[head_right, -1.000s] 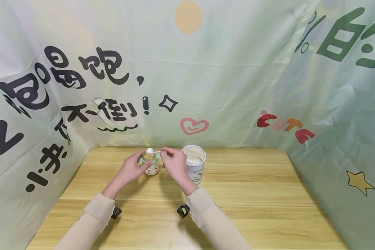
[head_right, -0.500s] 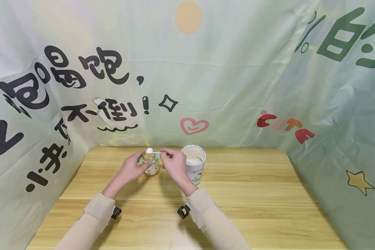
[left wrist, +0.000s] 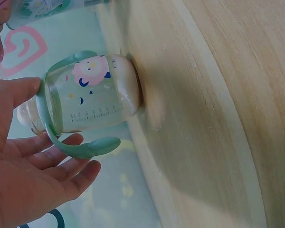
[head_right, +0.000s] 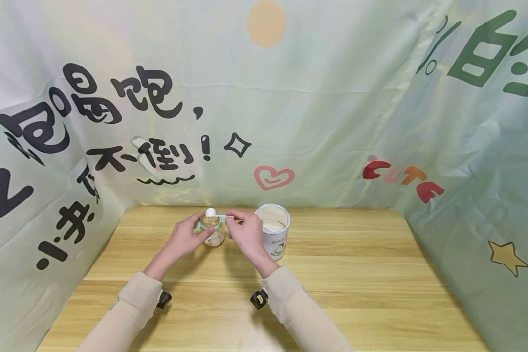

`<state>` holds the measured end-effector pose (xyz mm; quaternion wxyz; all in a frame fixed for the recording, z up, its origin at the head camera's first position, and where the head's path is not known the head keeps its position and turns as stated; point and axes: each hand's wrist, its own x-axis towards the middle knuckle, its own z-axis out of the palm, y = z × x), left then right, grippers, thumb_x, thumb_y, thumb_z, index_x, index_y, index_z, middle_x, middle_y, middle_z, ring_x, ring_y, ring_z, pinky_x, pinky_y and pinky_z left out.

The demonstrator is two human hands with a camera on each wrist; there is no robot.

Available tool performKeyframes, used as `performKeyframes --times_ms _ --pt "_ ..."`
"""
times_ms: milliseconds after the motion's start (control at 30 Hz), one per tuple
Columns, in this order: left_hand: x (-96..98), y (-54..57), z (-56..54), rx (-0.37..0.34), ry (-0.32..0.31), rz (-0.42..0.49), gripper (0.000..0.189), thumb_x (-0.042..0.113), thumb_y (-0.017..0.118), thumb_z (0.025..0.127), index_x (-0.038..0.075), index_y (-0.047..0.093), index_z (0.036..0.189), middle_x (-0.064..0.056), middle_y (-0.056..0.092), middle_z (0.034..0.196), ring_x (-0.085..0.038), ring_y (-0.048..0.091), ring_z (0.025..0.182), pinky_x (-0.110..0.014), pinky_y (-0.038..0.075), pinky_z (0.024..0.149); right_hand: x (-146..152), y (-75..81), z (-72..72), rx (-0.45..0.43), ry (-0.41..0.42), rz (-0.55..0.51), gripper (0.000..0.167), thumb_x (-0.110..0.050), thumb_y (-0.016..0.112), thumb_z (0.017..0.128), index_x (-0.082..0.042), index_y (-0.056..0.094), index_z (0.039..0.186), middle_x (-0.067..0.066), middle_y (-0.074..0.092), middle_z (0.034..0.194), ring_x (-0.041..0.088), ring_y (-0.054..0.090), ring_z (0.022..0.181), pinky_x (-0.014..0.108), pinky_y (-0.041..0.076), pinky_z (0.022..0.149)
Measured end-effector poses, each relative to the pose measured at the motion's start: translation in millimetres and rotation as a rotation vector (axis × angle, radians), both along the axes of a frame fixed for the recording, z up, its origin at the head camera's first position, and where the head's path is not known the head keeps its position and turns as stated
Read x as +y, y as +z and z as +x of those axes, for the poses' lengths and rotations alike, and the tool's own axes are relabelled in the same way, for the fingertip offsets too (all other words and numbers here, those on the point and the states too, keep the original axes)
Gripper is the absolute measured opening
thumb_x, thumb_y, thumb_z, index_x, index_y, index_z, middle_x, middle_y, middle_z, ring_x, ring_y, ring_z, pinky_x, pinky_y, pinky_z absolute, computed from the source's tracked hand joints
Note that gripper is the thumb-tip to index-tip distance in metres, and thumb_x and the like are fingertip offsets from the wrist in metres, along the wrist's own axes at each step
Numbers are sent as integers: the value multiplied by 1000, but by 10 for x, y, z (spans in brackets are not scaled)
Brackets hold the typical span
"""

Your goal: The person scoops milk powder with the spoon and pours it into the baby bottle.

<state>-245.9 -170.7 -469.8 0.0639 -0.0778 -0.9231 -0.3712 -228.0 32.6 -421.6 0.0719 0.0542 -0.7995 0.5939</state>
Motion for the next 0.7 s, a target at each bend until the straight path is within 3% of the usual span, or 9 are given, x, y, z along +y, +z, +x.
performKeyframes --times_ms 167,300,433,533,567,700 --pt "1 -2 5 -2 2 -1 70 36 76 97 0 51 152 -23 61 147 -43 57 139 -59 46 117 -1 -7 -1 10 4 -7 26 -12 66 92 -9 84 111 2 72 63 32 69 56 19 35 42" --pt "3 -4 3 4 3 -5 70 36 76 97 -1 51 152 -24 61 147 -44 57 138 -59 46 117 -1 -14 4 1 7 -8 26 -11 66 92 -10 84 110 7 74 67 22 67 52 18 34 42" --pt "4 -5 0 -1 4 -3 71 36 76 97 -1 50 153 -24 61 148 -44 56 139 -59 45 118 1 -25 3 -7 10 -12 28 -11 66 91 -8 83 112 14 80 85 10 63 51 17 34 43" --pt "7 1 4 0 5 -6 70 36 75 98 0 51 152 -24 61 147 -44 57 138 -59 46 117 0 -30 -2 -11 13 -18 29 -10 65 90 -5 82 114 15 81 94 8 63 52 17 34 43" --pt "7 2 5 -2 7 -7 70 36 75 98 0 51 152 -24 61 147 -43 57 138 -59 46 117 0 -30 -2 -12 13 -19 30 -9 65 90 -5 82 114 14 81 94 13 65 53 17 34 43" --pt "5 6 9 -9 11 -8 69 36 75 98 0 51 152 -24 62 146 -43 57 138 -59 46 117 -4 -32 0 -4 13 -17 31 -8 65 89 -5 82 114 13 81 94 12 64 52 17 34 43"
